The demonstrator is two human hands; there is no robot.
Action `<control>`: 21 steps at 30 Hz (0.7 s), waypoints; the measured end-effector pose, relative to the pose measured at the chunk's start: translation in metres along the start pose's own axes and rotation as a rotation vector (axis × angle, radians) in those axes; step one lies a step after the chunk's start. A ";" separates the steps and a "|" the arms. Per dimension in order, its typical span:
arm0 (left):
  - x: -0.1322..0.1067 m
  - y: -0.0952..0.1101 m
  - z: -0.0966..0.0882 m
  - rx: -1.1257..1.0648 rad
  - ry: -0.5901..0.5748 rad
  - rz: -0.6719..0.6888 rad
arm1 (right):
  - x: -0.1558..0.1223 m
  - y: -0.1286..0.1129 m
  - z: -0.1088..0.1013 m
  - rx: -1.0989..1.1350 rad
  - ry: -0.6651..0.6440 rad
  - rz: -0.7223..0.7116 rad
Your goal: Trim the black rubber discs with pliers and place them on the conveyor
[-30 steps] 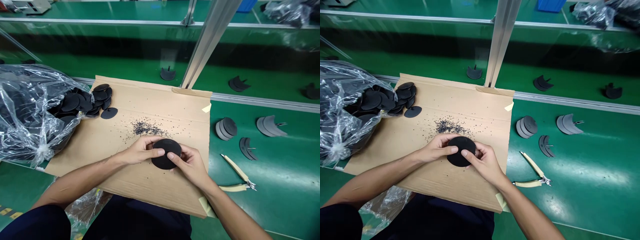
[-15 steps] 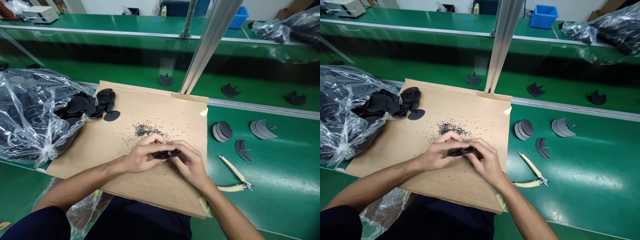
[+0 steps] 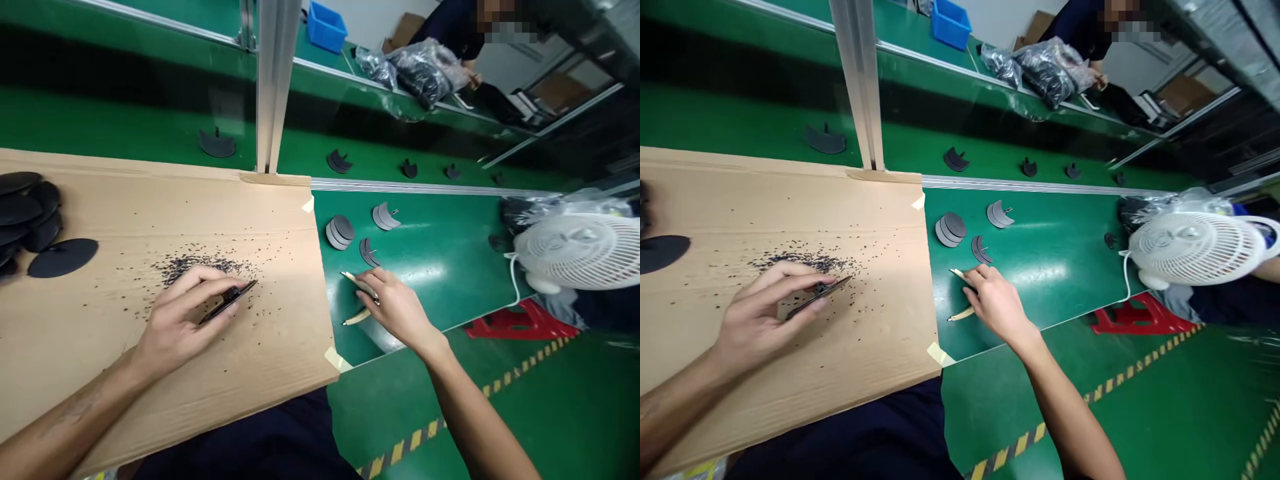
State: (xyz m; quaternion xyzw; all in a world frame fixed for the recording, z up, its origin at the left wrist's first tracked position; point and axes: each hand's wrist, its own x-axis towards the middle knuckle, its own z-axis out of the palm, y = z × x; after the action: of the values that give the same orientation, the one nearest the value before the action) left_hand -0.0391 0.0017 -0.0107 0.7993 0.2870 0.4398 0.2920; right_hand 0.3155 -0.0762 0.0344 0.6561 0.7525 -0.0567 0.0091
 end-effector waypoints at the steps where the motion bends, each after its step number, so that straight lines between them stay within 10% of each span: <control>1: 0.000 0.000 0.001 -0.004 -0.004 0.002 | -0.003 0.004 0.003 -0.059 -0.015 0.040; 5: 0.002 0.000 0.004 0.016 0.017 -0.032 | 0.004 -0.001 0.005 -0.201 0.065 -0.042; 14: 0.003 -0.010 0.005 0.014 0.109 -0.050 | 0.039 -0.063 0.009 -0.211 0.159 -0.794; 21: 0.003 -0.012 0.005 0.053 0.106 -0.021 | 0.011 -0.065 0.028 -0.014 0.249 -0.257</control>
State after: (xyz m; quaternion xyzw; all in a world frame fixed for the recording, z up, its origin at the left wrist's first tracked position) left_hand -0.0357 0.0109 -0.0200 0.7793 0.3218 0.4707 0.2599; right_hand 0.2480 -0.0763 0.0104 0.5564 0.8258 0.0296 -0.0866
